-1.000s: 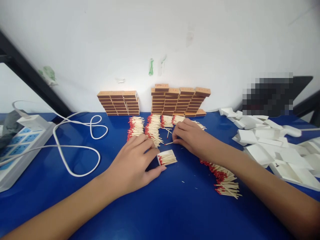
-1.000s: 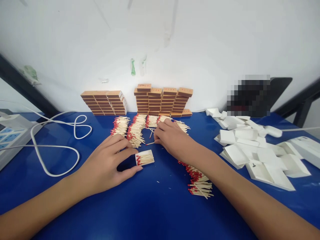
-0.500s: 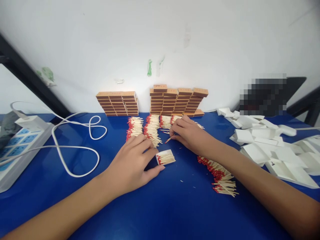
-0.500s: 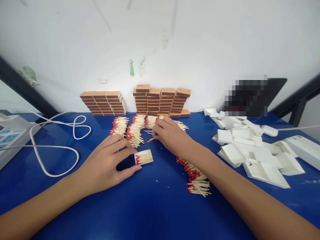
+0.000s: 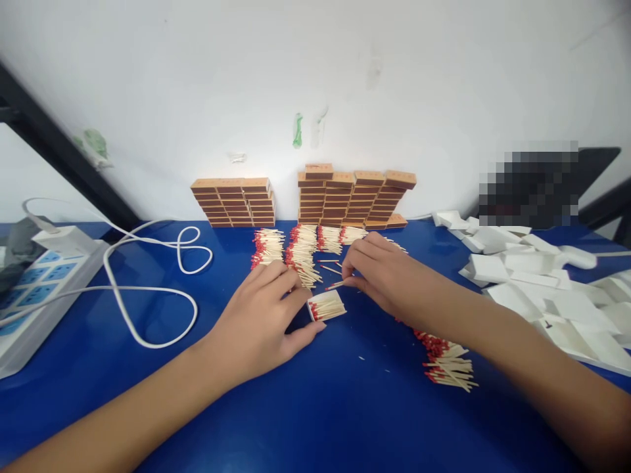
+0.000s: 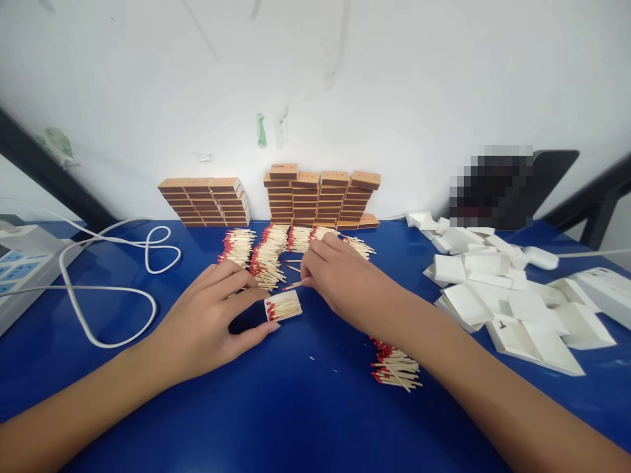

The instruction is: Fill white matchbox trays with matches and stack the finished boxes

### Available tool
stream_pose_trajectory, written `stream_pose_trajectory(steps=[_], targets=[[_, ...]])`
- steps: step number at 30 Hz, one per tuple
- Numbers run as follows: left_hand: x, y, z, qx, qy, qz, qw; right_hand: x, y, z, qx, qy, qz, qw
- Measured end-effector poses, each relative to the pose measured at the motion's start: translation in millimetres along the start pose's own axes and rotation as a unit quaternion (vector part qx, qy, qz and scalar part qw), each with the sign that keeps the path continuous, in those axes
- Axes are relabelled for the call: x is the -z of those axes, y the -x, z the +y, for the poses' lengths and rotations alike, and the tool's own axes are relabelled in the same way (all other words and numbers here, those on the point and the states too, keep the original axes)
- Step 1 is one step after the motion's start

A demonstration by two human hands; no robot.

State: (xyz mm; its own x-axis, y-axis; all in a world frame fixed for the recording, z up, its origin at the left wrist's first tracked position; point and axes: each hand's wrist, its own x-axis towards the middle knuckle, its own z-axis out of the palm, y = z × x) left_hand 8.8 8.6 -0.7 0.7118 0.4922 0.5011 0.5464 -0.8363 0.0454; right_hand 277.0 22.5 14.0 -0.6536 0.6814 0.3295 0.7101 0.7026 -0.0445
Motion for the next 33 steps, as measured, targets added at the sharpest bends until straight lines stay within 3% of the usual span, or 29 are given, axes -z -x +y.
stream_pose_trajectory(steps=[6, 10, 14, 19, 22, 27, 33], targets=[[0.3, -1, 1, -0.002, -0.001, 0.003, 1.0, -13, 1, -21, 0.056, 0.031, 0.003, 0.998], [-0.4, -1, 1, 0.0, 0.007, -0.008, 1.0, -14, -1, -27, 0.051, -0.018, -0.007, 0.998], [-0.6, 1, 1, 0.0, 0.015, -0.015, 1.0, -7, -3, -13, -0.003, -0.097, 0.02, 0.995], [0.5, 2, 1, -0.001, 0.023, -0.014, 1.0, -15, -1, 19, -0.112, -0.084, 0.062, 0.988], [1.4, 1, 3, -0.003, 0.017, -0.009, 1.0, -24, -1, 25, -0.122, -0.086, 0.051, 0.987], [1.4, 2, 3, -0.004, 0.016, -0.01, 1.0, -33, -5, 15, -0.113, -0.074, 0.048, 0.99], [-0.8, 1, 1, 0.0, 0.019, -0.008, 1.0, -31, -2, 12, -0.125, -0.007, 0.025, 0.992]])
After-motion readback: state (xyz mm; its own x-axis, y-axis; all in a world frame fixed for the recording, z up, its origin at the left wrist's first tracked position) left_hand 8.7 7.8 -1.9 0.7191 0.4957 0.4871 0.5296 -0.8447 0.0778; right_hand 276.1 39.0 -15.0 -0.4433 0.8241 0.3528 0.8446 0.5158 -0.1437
